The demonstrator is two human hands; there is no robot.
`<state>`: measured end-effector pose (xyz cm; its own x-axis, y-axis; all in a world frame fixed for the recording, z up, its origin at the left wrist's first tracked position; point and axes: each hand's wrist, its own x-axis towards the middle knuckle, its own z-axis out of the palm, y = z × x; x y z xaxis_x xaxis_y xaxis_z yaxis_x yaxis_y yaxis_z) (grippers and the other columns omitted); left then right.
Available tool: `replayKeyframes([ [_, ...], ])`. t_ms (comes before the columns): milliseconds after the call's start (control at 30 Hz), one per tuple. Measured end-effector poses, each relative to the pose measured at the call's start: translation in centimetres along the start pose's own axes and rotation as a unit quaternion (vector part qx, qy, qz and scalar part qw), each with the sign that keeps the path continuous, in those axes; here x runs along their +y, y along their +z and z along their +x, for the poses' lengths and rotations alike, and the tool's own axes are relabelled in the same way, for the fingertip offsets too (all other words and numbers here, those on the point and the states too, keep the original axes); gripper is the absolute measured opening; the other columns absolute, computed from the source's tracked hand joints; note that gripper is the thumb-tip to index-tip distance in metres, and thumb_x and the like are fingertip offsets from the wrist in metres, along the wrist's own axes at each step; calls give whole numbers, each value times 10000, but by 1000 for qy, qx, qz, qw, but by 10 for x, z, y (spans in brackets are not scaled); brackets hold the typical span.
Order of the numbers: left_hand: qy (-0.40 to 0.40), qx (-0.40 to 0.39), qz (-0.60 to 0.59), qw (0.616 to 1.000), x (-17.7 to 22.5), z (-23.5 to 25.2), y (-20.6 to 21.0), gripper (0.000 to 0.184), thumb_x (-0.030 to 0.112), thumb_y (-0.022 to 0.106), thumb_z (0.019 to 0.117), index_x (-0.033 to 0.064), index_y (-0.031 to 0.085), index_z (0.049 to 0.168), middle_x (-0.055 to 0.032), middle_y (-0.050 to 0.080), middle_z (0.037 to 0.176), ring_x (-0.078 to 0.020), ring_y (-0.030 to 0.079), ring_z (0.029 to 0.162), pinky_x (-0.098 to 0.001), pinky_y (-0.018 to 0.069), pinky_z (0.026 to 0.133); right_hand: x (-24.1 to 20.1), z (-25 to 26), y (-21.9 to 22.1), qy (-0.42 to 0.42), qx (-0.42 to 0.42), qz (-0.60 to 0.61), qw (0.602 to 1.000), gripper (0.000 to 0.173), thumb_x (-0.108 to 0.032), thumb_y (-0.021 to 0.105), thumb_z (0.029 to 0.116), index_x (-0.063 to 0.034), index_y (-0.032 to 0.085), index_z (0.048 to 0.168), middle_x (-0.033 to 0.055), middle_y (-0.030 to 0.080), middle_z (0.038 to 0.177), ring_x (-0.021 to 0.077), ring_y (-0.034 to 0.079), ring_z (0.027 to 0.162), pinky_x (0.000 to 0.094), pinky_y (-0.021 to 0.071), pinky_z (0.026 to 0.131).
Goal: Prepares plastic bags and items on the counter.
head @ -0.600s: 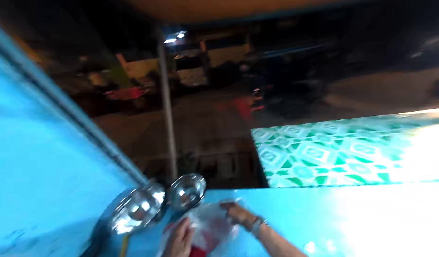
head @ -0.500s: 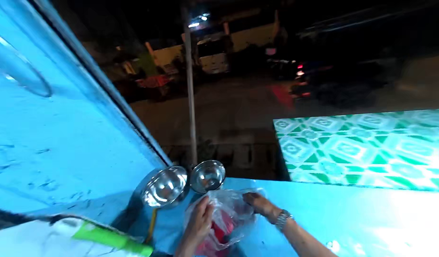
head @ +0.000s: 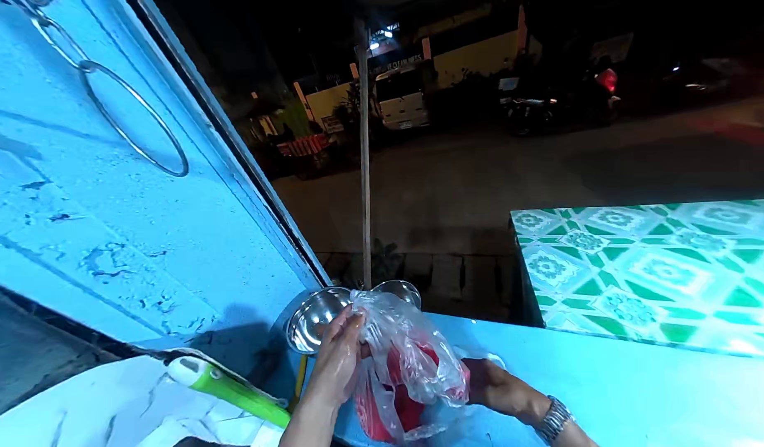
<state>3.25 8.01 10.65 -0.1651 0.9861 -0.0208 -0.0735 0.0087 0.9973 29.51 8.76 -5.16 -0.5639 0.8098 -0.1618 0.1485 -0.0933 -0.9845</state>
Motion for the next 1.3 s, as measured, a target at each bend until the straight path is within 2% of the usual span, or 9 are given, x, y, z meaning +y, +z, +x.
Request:
replayKeyframes([
  [67,-5,6,-31,999,11,-2,8,300,113,393,1090,-26,503,1332,-122,688,1017,-196,717,849,-375,628,729,-24,-6,4,-52,-36,54,997,764,5,757,799,-5,423,1486,101,656,1317,156,666,1167,371,576,998],
  [133,-24,19,-55,998,25,-1,18,255,133,397,1105,-6,555,1249,-113,694,931,-182,705,771,-343,614,671,-40,-12,9,-86,-69,96,989,920,-13,793,737,-35,338,1537,60,624,1372,126,631,1225,349,556,1034],
  [267,-72,40,-71,994,55,3,30,237,186,420,1106,30,580,1185,-98,668,838,-170,675,712,-316,587,646,-37,-19,31,-171,-44,247,953,827,-180,865,776,-106,421,1470,-45,684,1282,118,664,1172,374,575,1000],
  [367,-92,50,-75,992,69,8,32,247,225,470,1093,43,576,1222,-101,658,865,-175,665,732,-323,577,667,-39,-7,49,-196,43,341,918,608,-232,837,843,-59,544,1347,63,733,1184,246,720,1078,499,607,939],
  [467,-89,53,-60,993,75,15,28,257,243,475,1092,44,599,1201,-101,660,859,-171,659,716,-309,570,654,-53,6,53,-179,93,389,899,509,-273,679,958,-9,460,1333,157,717,1168,328,729,1035,543,622,876],
  [533,-83,57,-51,994,75,19,24,259,251,472,1093,46,607,1174,-95,652,824,-160,640,676,-294,551,616,-61,10,51,-163,119,394,897,318,-197,499,1028,-3,490,1279,169,730,1116,324,742,993,523,632,850],
  [633,-78,61,-48,994,71,26,14,250,242,469,1093,43,606,1159,-95,650,808,-157,635,659,-288,541,594,-68,9,52,-146,144,388,899,268,-154,370,1073,14,544,1189,167,747,1016,300,758,912,490,645,816],
  [1000,-67,71,-46,994,59,31,-9,292,259,439,1105,40,605,1206,-127,689,871,-201,687,755,-346,584,679,-74,10,69,-87,220,383,893,258,-140,418,1103,59,577,1144,197,744,929,302,765,820,467,661,752],
  [1300,-42,56,-28,997,61,34,-16,274,252,447,1103,67,622,1205,-105,680,845,-169,669,707,-303,565,627,-78,14,77,-73,285,358,886,205,-84,494,1076,65,623,1017,191,738,817,293,757,703,455,663,649],
])
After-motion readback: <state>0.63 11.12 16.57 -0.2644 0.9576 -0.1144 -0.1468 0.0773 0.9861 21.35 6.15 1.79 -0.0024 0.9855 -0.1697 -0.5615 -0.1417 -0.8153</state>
